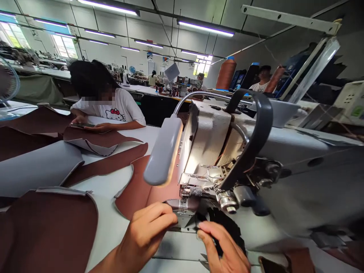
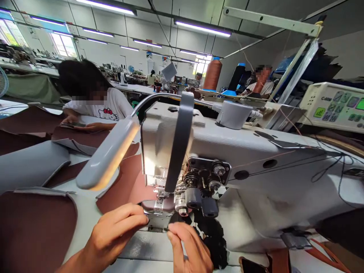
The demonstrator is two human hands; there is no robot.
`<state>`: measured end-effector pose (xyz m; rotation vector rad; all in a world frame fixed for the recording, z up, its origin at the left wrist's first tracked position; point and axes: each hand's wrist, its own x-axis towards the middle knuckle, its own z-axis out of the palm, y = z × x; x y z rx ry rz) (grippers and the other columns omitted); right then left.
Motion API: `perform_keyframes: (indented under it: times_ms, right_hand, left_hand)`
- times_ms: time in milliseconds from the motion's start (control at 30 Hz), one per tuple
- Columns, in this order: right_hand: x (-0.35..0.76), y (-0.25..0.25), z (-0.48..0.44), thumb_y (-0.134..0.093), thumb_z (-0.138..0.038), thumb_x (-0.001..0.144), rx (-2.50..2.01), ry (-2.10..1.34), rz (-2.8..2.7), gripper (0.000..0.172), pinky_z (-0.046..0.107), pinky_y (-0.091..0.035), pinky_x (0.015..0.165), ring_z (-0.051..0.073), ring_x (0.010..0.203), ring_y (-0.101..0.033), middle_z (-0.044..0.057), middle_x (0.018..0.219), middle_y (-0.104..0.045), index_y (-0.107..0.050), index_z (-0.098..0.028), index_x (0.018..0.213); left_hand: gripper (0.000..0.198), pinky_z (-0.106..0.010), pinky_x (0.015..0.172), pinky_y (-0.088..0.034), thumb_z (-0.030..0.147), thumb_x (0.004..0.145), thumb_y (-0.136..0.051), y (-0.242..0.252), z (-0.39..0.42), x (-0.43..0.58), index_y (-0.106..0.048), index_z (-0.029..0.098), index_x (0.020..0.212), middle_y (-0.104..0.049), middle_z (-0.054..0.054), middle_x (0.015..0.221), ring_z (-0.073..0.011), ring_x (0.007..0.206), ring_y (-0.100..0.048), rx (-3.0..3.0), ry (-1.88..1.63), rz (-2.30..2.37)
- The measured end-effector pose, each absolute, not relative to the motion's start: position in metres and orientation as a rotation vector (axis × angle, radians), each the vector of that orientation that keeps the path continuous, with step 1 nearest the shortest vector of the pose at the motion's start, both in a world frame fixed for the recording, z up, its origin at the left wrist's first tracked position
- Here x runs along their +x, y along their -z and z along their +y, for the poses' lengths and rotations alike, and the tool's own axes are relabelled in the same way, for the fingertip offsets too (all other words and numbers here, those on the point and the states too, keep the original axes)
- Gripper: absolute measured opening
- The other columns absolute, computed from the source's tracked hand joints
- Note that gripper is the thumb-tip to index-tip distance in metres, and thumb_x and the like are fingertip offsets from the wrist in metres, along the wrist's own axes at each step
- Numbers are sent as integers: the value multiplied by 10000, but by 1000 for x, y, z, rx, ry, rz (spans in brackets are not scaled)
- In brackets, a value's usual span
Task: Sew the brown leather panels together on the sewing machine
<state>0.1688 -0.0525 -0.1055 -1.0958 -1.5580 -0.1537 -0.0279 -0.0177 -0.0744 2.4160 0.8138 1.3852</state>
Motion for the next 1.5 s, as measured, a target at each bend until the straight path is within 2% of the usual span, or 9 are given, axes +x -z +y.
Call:
perform_keyframes:
  times_ms: [100, 233, 567, 767, 1033, 1200, 1300, 1400, 1500]
  right_hand:
    - [157, 80, -29, -608, 25, 798, -837, 294, -1642, 186, 251, -531, 764, 142, 786, -663, 52, 824, -702, -665, -128, 887]
    - [150, 81, -14, -603, 26, 796, -866, 277, -1730, 207, 304, -528, 715, 158, 801, -621, 73, 852, -654, -696, -145, 866]
    - [156, 84, -12, -603, 23, 807, -889, 253, -1809, 211, 242, -500, 748, 118, 808, -571, 61, 837, -611, -717, -136, 884]
    - [157, 85, -9, -615, -45, 830, -931, 304, -1822, 172, 286, -488, 834, 143, 831, -590, 67, 844, -630, -723, -150, 913]
    - [154, 84, -10, -588, 2, 823, -878, 404, -1852, 213, 277, -498, 779, 151, 831, -576, 90, 852, -625, -715, -111, 950]
    - [153, 86, -10, -583, 13, 814, -865, 480, -1849, 254, 292, -513, 724, 164, 826, -585, 93, 852, -635, -705, -113, 998]
    - [152, 88, -15, -599, -1, 807, -863, 433, -1793, 244, 317, -521, 673, 181, 791, -594, 102, 848, -653, -709, -118, 990]
    - [149, 90, -27, -603, -140, 859, -779, 235, -1696, 137, 302, -541, 645, 180, 762, -627, 91, 815, -681, -706, -121, 949]
    - [146, 94, -41, -583, -287, 896, -775, 117, -1695, 202, 239, -552, 636, 148, 716, -666, 53, 791, -709, -675, -135, 991]
  left_hand:
    - [223, -209, 674, -477, 43, 921, -394, 73, -6, -25, -586, 143, 970, -644, -81, 907, -129, 780, -601, 2580, -1502, 893]
    - [222, -234, 650, -509, 62, 931, -379, 88, 3, -27, -562, 122, 1041, -673, -131, 1084, -137, 754, -642, 2732, -1581, 851]
    - [261, -265, 620, -471, -24, 859, -434, 96, -2, -28, -566, 72, 1063, -663, -144, 1116, -144, 700, -587, 2706, -1598, 950]
    - [355, -265, 631, -447, -64, 822, -417, 93, -5, -30, -558, 75, 1116, -651, -155, 1136, -152, 701, -563, 2699, -1573, 1035]
    - [318, -277, 627, -445, -60, 811, -390, 99, -5, -30, -556, 60, 1054, -633, -176, 1159, -158, 711, -556, 2698, -1568, 900]
    - [272, -260, 670, -475, -55, 838, -406, 91, -7, -31, -570, 92, 997, -646, -147, 1088, -149, 748, -575, 2594, -1571, 877]
    - [197, -247, 687, -481, -14, 874, -451, 82, -14, -26, -582, 131, 895, -631, -101, 961, -145, 778, -556, 2392, -1595, 883]
    - [153, -237, 629, -470, 37, 886, -507, 78, -23, -20, -596, 156, 850, -588, -48, 780, -141, 728, -529, 2205, -1623, 860]
    - [142, -239, 634, -492, 38, 880, -538, 75, -32, -13, -610, 159, 901, -618, -36, 767, -136, 715, -555, 2128, -1602, 737]
